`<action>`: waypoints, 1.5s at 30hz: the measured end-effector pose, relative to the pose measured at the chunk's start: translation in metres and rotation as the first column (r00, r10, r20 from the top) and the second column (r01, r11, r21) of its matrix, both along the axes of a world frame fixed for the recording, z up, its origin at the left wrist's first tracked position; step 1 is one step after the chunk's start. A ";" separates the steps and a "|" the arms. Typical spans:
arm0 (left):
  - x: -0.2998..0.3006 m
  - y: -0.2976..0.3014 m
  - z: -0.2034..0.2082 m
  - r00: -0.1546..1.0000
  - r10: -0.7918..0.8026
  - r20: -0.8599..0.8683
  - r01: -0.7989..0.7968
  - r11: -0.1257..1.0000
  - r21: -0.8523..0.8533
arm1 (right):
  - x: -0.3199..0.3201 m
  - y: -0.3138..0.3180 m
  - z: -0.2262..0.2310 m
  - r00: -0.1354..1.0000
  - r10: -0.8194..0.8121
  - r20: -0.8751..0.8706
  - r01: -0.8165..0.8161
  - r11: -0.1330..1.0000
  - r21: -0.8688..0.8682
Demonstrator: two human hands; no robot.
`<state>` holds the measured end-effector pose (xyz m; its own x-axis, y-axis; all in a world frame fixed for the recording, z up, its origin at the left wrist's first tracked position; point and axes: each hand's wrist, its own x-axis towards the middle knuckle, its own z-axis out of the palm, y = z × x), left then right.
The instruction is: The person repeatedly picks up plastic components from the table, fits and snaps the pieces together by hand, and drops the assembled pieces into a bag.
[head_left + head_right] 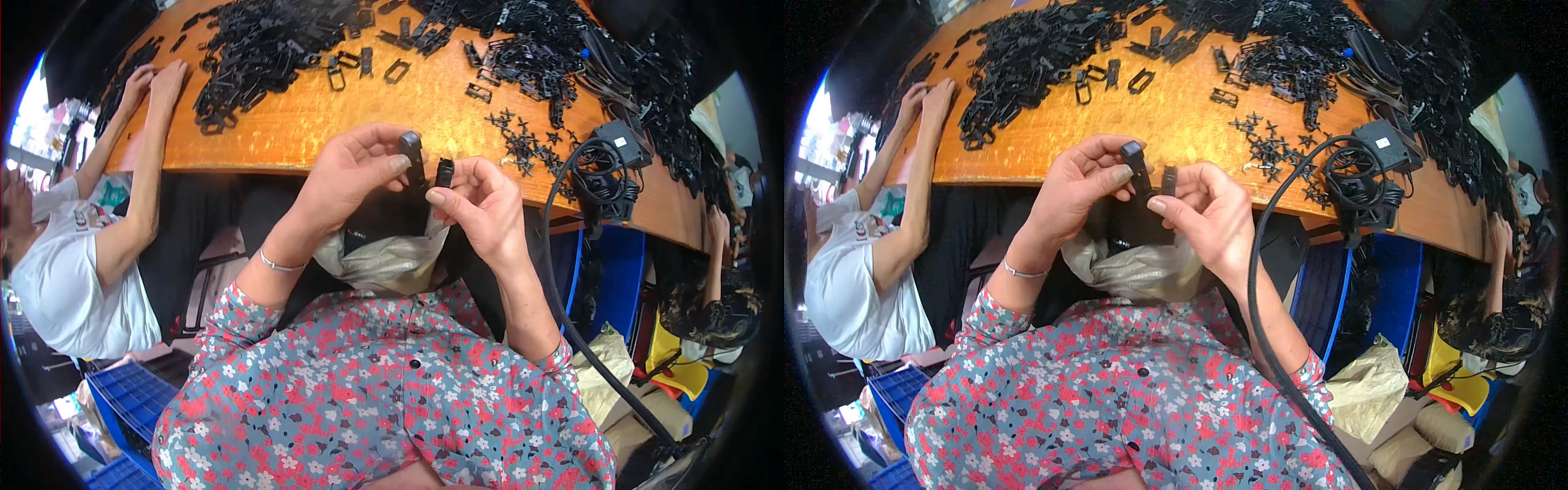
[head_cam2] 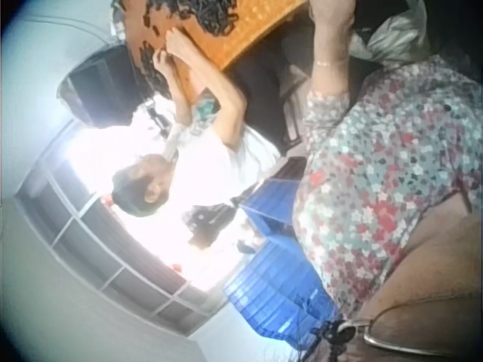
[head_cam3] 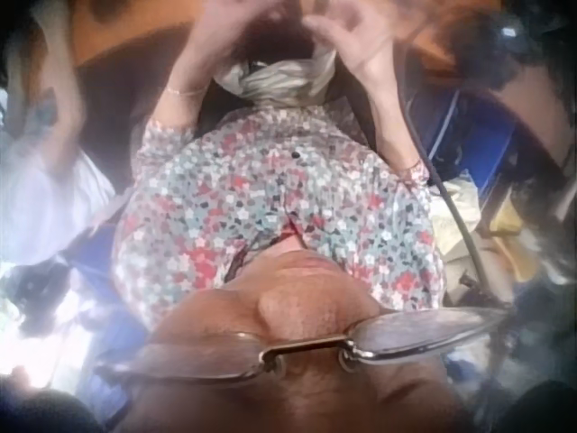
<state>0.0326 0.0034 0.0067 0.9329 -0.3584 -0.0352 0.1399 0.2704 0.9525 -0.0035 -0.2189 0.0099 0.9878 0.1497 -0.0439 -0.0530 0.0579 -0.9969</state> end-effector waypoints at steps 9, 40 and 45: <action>-0.022 -0.008 -0.008 0.999 0.000 0.050 0.001 1.000 -0.018 | -0.003 0.019 -0.005 0.984 0.045 0.170 0.020 0.931 -0.363; -0.028 -0.038 0.000 0.966 -0.242 0.087 0.246 0.968 -0.040 | -0.042 0.036 -0.014 0.988 0.151 -0.032 -0.151 0.988 -0.009; -0.045 -0.036 -0.004 0.985 -0.164 0.052 0.169 0.981 -0.093 | -0.046 0.032 -0.014 0.973 0.223 0.064 -0.213 0.969 -0.128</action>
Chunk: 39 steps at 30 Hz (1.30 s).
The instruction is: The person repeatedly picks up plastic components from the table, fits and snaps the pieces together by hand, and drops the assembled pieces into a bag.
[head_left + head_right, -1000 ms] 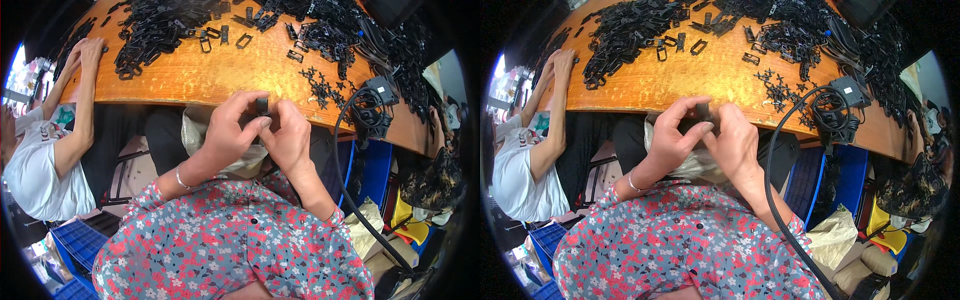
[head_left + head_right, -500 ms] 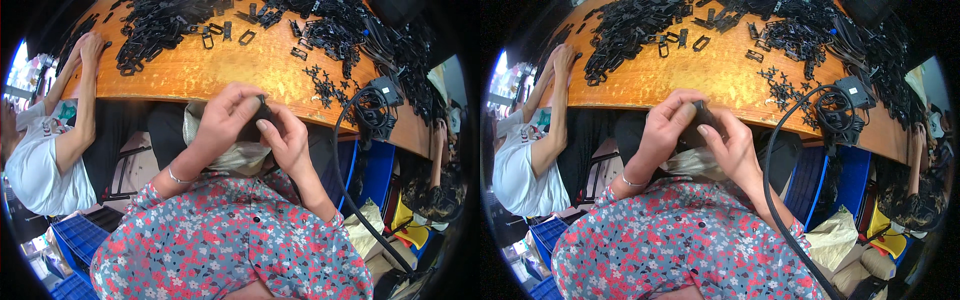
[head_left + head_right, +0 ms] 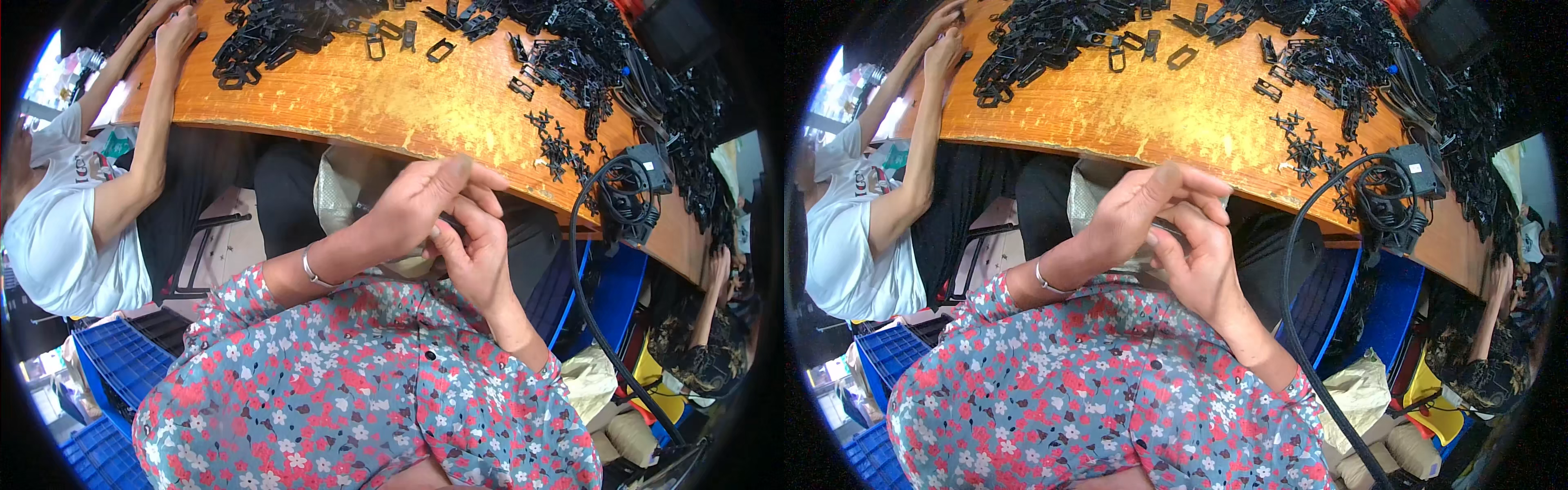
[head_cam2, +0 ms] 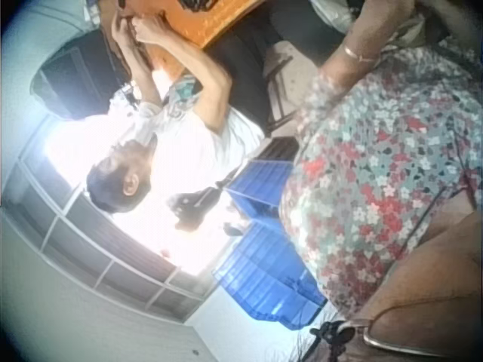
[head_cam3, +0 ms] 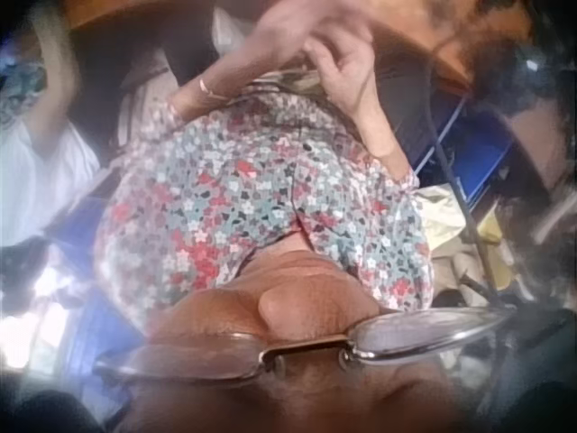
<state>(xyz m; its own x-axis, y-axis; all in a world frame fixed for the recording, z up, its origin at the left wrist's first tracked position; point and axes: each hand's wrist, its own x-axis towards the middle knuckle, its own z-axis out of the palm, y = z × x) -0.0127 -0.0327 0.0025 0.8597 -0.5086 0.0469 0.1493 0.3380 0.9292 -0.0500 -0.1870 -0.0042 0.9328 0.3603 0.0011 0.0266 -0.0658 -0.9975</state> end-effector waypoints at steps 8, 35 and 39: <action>0.022 0.032 0.000 0.850 0.525 0.043 -0.527 0.845 0.093 | 0.020 0.014 0.022 0.924 0.247 -0.291 -0.183 0.956 0.229; 0.163 0.026 -0.006 0.455 -0.019 0.891 -0.858 0.261 0.443 | 0.134 -0.057 0.029 0.622 -0.134 0.771 0.660 0.620 -0.425; 0.175 0.023 -0.012 0.540 -0.081 0.838 -0.830 0.116 0.546 | 0.187 -0.071 0.017 0.651 -0.085 0.754 0.697 0.460 -0.550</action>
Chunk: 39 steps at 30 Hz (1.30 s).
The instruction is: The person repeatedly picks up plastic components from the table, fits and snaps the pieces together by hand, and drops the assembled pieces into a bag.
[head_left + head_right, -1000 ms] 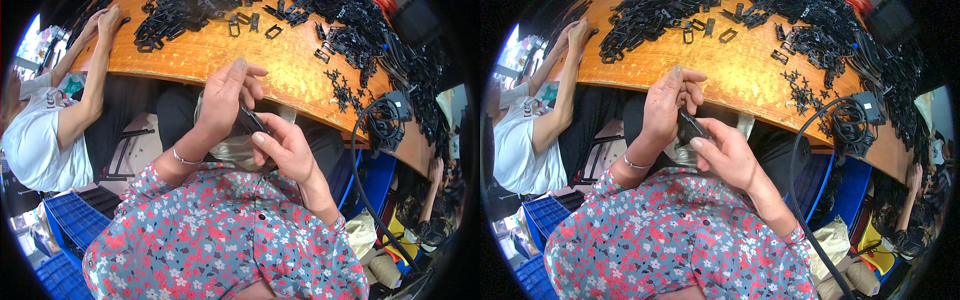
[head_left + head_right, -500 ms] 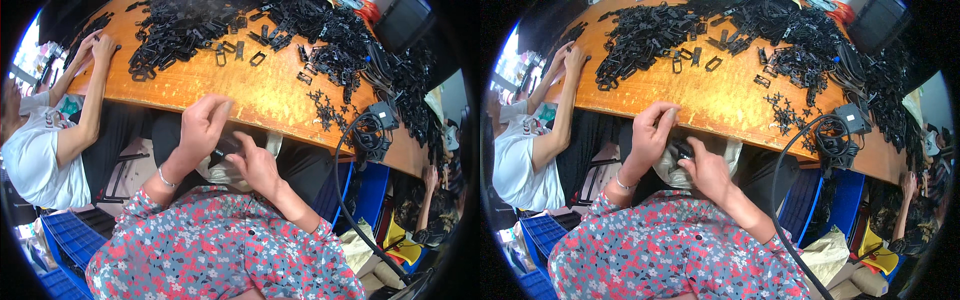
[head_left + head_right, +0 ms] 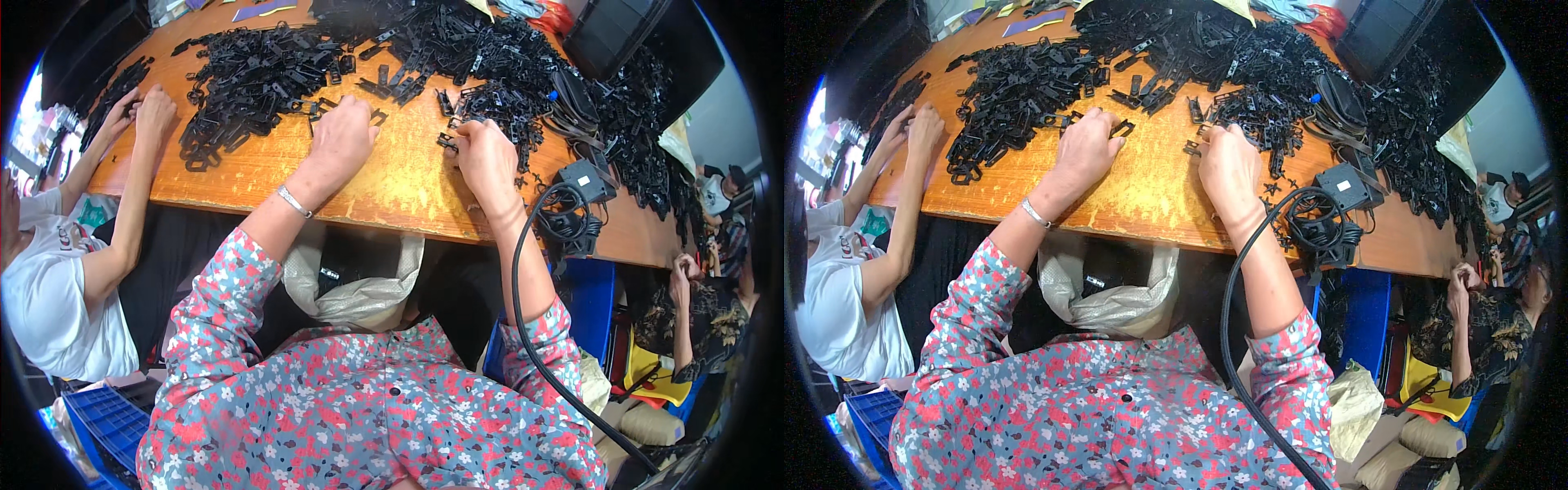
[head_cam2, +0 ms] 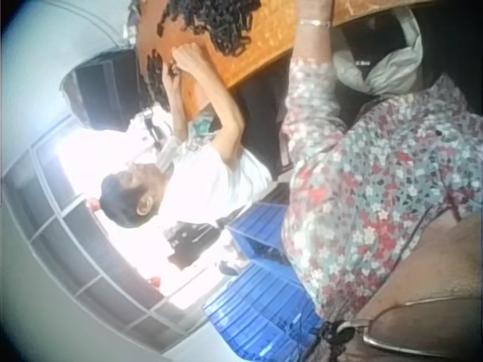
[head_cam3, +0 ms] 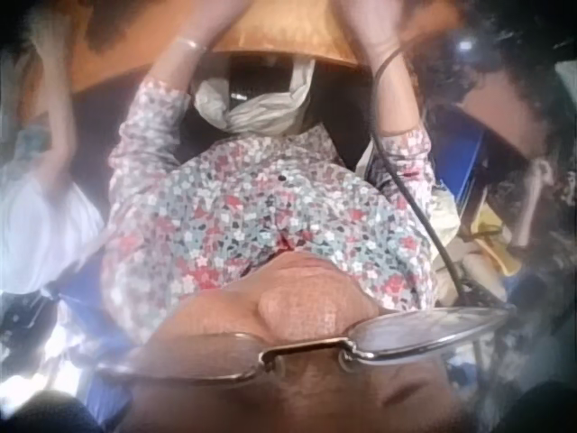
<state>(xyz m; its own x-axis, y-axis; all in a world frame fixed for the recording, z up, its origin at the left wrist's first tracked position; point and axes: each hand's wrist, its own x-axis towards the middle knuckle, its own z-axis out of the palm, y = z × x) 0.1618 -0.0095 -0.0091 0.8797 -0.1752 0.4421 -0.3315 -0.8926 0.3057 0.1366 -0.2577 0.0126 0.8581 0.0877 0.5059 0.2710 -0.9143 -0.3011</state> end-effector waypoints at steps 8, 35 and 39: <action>-0.021 -0.004 0.003 0.929 -0.363 -0.068 0.339 0.910 -0.237 | 0.019 -0.007 0.009 0.967 -0.005 -0.255 -0.012 0.998 -0.063; -0.028 -0.005 0.007 0.927 -0.325 -0.186 0.210 0.862 -0.460 | -0.003 0.053 -0.001 0.950 0.304 -0.073 -0.301 0.952 0.050; -0.031 -0.003 0.003 0.743 -0.605 -0.288 0.107 0.531 -0.840 | -0.024 0.044 -0.004 0.869 0.432 -0.242 -0.249 0.804 0.540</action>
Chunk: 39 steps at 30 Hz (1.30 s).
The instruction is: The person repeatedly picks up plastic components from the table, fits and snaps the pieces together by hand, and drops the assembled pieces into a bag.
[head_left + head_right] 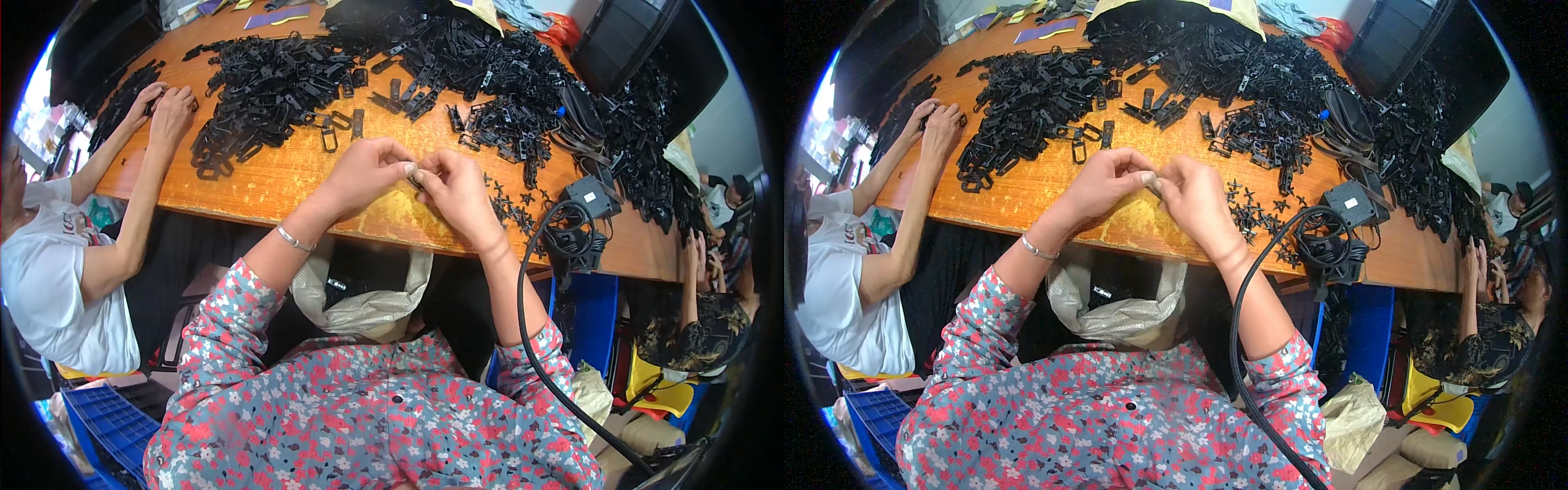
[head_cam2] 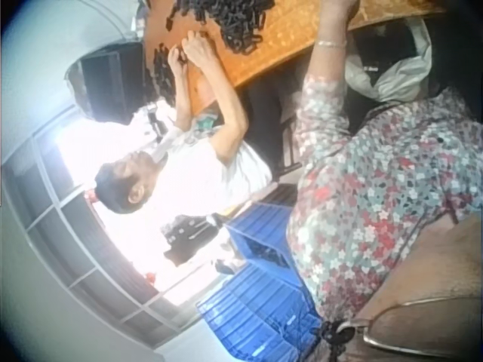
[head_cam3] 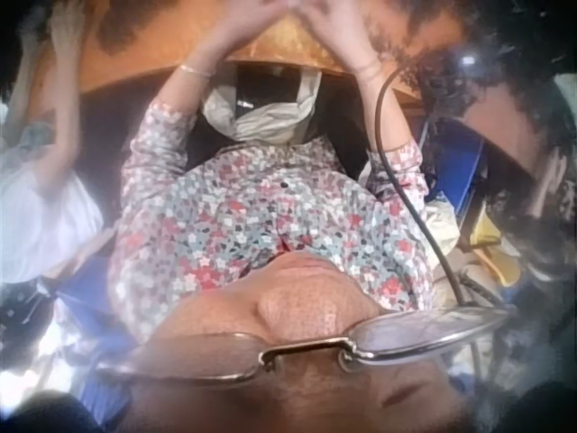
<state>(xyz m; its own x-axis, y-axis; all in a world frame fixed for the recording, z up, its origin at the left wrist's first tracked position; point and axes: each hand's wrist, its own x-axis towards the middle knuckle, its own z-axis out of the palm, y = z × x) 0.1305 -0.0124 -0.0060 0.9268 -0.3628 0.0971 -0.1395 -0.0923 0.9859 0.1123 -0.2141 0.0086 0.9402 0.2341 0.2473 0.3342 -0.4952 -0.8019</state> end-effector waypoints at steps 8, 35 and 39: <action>0.001 -0.002 0.028 0.974 -0.179 0.135 0.169 0.982 0.087 | -0.011 -0.025 -0.003 0.793 0.400 -0.460 -0.001 0.756 0.655; 0.086 0.005 0.045 0.730 -0.027 0.683 -0.433 0.755 0.492 | -0.065 -0.018 -0.010 0.802 0.358 -0.478 0.172 0.627 0.760; 0.034 0.006 0.052 0.989 -0.070 0.132 0.069 0.998 0.016 | -0.069 -0.017 -0.003 0.910 0.177 -0.374 0.186 0.632 0.752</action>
